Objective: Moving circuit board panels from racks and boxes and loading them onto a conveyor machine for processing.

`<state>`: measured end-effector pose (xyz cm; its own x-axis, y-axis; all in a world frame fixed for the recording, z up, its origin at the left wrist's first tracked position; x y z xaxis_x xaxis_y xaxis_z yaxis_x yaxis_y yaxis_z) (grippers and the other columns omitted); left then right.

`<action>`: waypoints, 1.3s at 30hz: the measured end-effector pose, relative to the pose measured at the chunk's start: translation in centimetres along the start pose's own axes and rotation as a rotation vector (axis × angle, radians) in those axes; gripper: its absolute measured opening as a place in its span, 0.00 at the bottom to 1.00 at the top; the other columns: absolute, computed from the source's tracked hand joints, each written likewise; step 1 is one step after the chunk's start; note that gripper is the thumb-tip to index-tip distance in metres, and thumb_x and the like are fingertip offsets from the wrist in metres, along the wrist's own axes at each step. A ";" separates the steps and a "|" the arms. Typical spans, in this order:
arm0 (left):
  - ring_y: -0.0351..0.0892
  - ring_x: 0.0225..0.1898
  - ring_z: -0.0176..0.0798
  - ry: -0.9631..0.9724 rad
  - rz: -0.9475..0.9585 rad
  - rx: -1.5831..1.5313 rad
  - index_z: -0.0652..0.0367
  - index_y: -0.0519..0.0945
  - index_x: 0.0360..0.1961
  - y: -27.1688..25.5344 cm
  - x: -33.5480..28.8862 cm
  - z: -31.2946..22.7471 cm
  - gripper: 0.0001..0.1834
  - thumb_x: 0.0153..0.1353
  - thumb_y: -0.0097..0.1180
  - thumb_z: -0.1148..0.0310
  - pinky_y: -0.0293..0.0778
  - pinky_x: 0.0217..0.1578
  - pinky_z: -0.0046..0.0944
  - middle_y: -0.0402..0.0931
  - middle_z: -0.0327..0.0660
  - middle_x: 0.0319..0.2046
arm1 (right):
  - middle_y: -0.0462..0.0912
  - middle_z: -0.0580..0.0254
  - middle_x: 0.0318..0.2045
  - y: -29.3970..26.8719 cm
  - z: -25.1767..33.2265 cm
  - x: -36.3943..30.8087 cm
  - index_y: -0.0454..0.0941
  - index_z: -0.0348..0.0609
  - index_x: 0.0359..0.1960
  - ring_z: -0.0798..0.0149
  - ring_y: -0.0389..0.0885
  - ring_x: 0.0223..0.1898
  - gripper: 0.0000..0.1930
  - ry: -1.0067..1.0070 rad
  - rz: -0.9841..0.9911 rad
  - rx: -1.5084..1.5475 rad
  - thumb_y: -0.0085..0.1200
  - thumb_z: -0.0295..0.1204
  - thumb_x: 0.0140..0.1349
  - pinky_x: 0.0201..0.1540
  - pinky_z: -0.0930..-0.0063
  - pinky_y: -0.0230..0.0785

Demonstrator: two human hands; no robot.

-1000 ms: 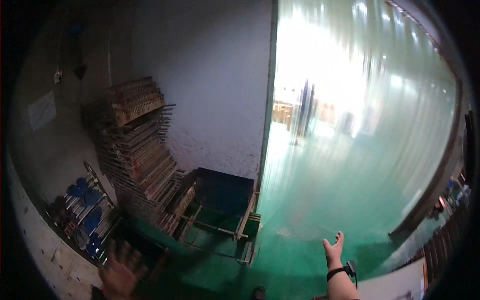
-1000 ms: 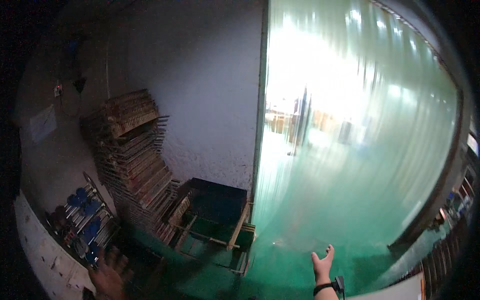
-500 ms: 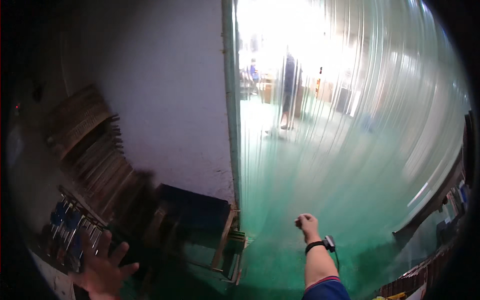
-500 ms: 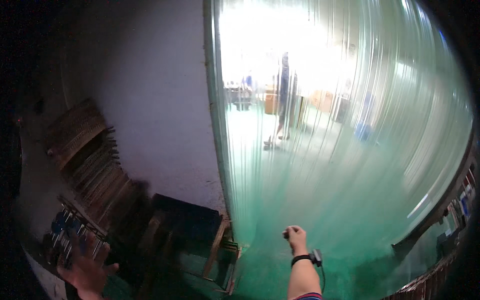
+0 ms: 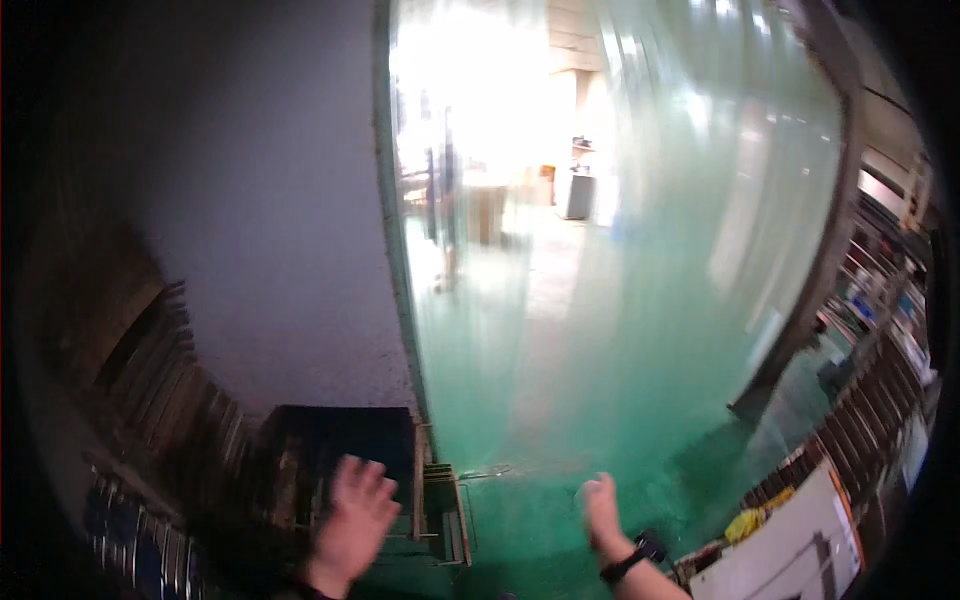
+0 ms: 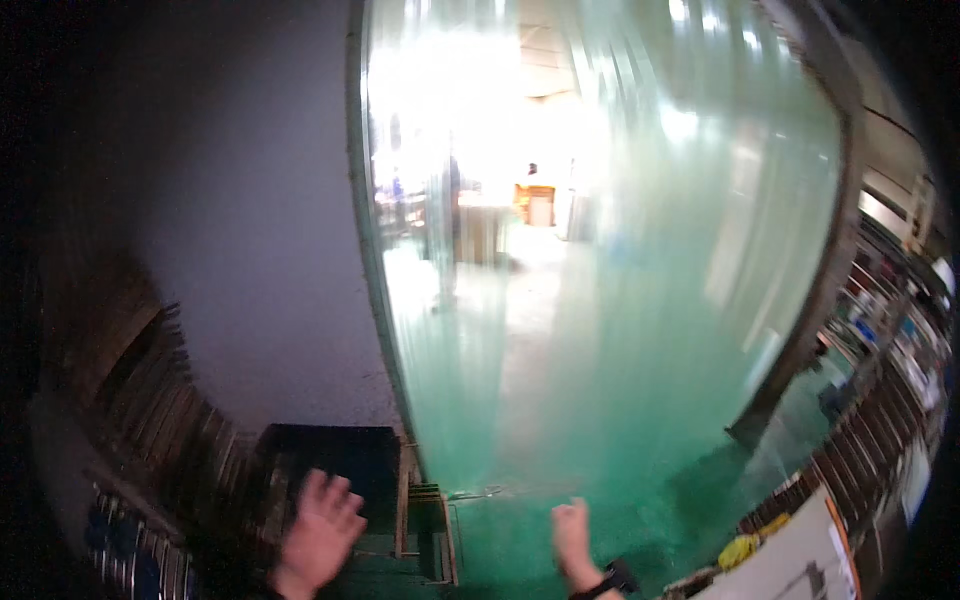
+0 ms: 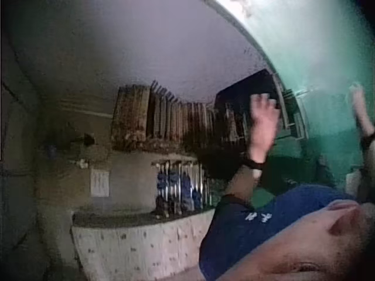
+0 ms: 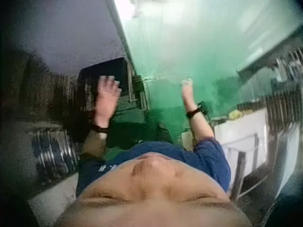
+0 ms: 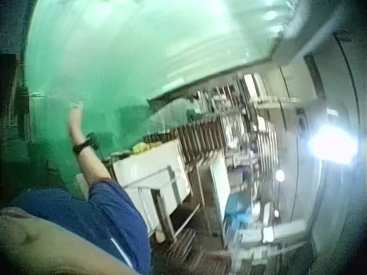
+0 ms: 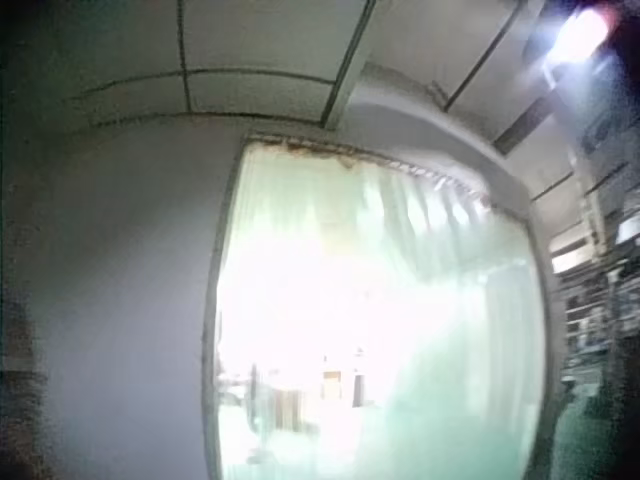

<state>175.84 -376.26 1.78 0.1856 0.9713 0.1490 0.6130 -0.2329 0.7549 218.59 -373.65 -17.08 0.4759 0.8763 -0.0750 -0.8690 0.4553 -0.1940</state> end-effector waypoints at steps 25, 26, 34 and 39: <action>0.57 0.72 0.59 -1.005 1.037 -0.047 0.47 0.47 0.78 36.0 -38.1 27.8 0.51 0.62 0.63 0.46 0.53 0.72 0.60 0.51 0.57 0.74 | 0.56 0.34 0.70 -49.6 -13.2 -111.6 0.46 0.43 0.76 0.38 0.55 0.72 0.53 0.725 -1.583 -0.543 0.69 0.42 0.55 0.73 0.53 0.51; 0.57 0.72 0.58 -0.952 0.989 -0.028 0.48 0.48 0.78 38.2 -40.6 29.8 0.51 0.62 0.63 0.45 0.52 0.72 0.60 0.51 0.56 0.74 | 0.55 0.35 0.71 -51.6 -12.9 -113.3 0.45 0.44 0.76 0.38 0.54 0.72 0.53 0.696 -1.671 -0.493 0.69 0.42 0.56 0.73 0.53 0.51; 0.52 0.75 0.50 -0.310 1.278 0.692 0.51 0.62 0.72 51.5 -51.4 39.1 0.50 0.55 0.63 0.36 0.50 0.73 0.51 0.54 0.48 0.74 | 0.52 0.37 0.71 -67.4 -11.6 -116.6 0.42 0.51 0.77 0.36 0.56 0.70 0.54 0.575 -1.635 -0.621 0.69 0.44 0.57 0.70 0.50 0.56; 0.58 0.72 0.52 0.137 1.471 1.009 0.54 0.64 0.70 56.0 -49.0 45.5 0.50 0.45 0.72 0.55 0.56 0.70 0.52 0.61 0.49 0.70 | 0.53 0.35 0.70 -71.3 -13.0 -118.3 0.42 0.48 0.77 0.36 0.56 0.70 0.54 0.666 -1.725 -0.557 0.69 0.38 0.56 0.70 0.51 0.56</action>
<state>235.96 -439.16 7.69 0.9318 -0.0576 0.3582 0.2139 -0.7104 -0.6705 226.01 -511.77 -7.11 0.7256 -0.6480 0.2317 0.5937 0.4193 -0.6868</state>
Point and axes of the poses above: each hand's wrist, its own x-axis towards the middle knuckle, its own y-axis out of the palm, z = x × y, the point moved 2 cm from there along x, towards the middle knuckle
